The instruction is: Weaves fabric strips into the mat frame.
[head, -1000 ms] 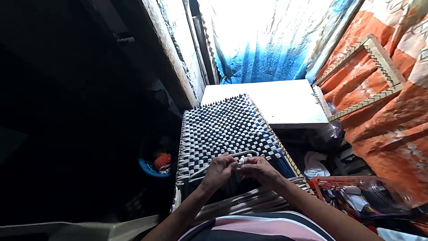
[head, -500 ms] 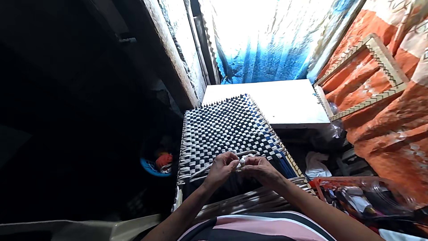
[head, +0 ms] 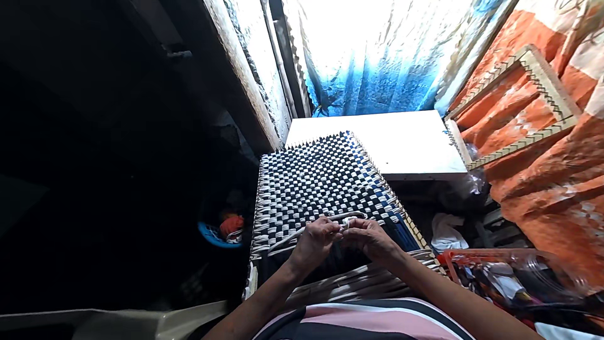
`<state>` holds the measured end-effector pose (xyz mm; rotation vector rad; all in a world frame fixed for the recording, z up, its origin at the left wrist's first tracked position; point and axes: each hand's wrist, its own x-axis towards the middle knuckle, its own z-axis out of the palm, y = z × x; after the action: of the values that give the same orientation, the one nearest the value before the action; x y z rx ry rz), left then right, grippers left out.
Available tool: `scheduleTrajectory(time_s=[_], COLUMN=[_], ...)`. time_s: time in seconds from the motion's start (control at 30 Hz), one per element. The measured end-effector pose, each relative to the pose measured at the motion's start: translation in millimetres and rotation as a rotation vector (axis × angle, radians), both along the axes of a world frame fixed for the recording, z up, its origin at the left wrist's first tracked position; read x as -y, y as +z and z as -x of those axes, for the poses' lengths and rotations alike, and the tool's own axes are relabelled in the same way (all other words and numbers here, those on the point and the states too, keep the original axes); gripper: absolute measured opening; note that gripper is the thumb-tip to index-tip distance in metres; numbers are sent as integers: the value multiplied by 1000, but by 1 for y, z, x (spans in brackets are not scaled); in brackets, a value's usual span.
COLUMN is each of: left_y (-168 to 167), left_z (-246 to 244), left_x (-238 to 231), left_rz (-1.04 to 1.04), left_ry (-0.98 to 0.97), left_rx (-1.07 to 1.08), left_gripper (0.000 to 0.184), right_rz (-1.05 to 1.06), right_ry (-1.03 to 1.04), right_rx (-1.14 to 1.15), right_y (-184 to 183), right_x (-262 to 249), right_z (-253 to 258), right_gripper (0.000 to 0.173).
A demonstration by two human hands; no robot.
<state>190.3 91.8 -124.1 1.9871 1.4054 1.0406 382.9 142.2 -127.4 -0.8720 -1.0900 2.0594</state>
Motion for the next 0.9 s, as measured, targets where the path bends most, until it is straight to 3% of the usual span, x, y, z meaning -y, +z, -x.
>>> scheduleTrajectory(time_s=[0.2,0.47,0.57,0.73,0.8,0.9], left_y=[-3,10,15,35,36,27], left_z=[-2,0,2,13,20,26], left_x=[-1,-4,-11,-28,-37,-55], left_rz=[-128,-52,90,423,446,456], left_ry=[-35,-43,-23,-22,2,51], left_rx=[-91,-98,41,517,559,448], left_gripper=[17,18,21,25,24,21], right_rz=[-109,-423,-422,-308,-266,-214], right_ry=[4,35,27,79,94,61], right_rx=[13,18,60,179,215,249], right_y=[-6,7,23,34,32,24], right_x=[-2,-14,-22,-36,-40,-45], right_z=[0,-6,-5,4,8,15], right_gripper=[24,23,23,26,28,33])
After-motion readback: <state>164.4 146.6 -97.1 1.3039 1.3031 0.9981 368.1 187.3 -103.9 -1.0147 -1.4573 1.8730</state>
